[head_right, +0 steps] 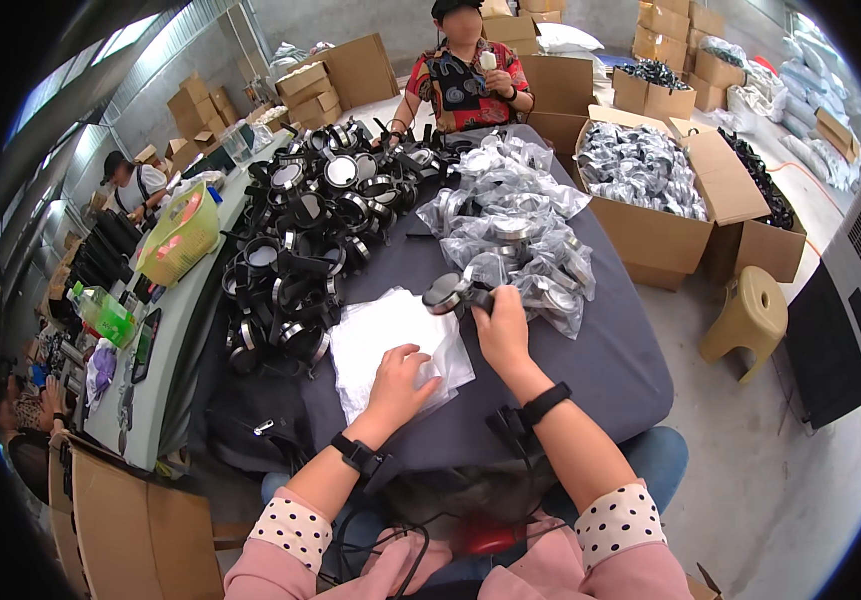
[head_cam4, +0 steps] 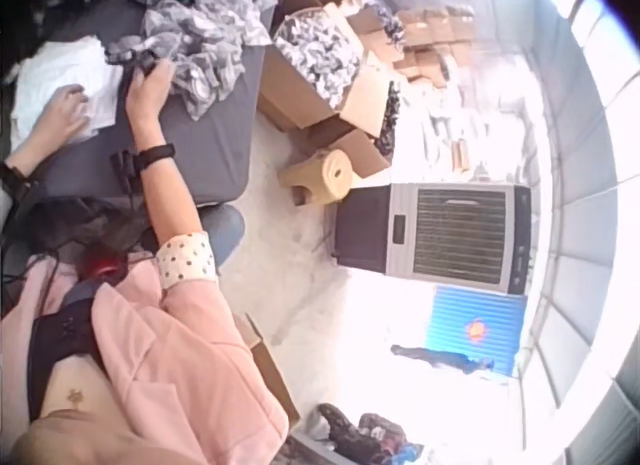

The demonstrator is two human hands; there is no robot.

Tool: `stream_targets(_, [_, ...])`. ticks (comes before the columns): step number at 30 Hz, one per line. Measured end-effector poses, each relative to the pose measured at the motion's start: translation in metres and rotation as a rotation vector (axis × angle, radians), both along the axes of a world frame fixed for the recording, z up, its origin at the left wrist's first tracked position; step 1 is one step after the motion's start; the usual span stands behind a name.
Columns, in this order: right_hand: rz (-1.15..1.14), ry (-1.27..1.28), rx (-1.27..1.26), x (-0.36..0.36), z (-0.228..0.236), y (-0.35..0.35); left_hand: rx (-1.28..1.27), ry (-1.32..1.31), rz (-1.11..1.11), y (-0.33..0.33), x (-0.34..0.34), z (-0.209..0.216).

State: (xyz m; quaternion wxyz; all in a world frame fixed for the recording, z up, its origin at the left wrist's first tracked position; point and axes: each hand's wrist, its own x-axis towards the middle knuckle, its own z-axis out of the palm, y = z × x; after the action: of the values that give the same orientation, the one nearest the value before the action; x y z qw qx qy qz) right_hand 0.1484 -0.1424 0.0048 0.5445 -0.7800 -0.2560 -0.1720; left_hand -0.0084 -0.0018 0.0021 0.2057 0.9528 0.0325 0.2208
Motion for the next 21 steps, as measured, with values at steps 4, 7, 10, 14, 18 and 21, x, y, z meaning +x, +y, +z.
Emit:
stream_targets(4, [0.042,0.267,0.336,-0.012,0.013,-0.031,0.083,0.019,-0.011,0.003,0.017,-0.007])
stream_targets(7, [0.02,0.367,0.323,-0.023,0.001,-0.064,-0.074,0.028,-0.008,-0.003,0.033,-0.01])
stream_targets(10, [-0.02,0.369,0.255,-0.029,-0.021,-0.081,-0.07,0.066,0.177,-0.018,0.048,-0.002])
stream_targets(14, [0.006,0.37,0.244,-0.042,-0.012,-0.081,-0.029,0.195,0.264,-0.025,0.051,0.004])
stream_targets(18, [0.03,0.358,0.235,-0.042,-0.017,-0.086,0.019,-0.064,0.071,-0.011,0.048,-0.014])
stream_targets(21, [0.042,0.384,0.236,-0.044,-0.012,-0.088,-0.221,-0.115,0.045,-0.011,0.044,-0.01])
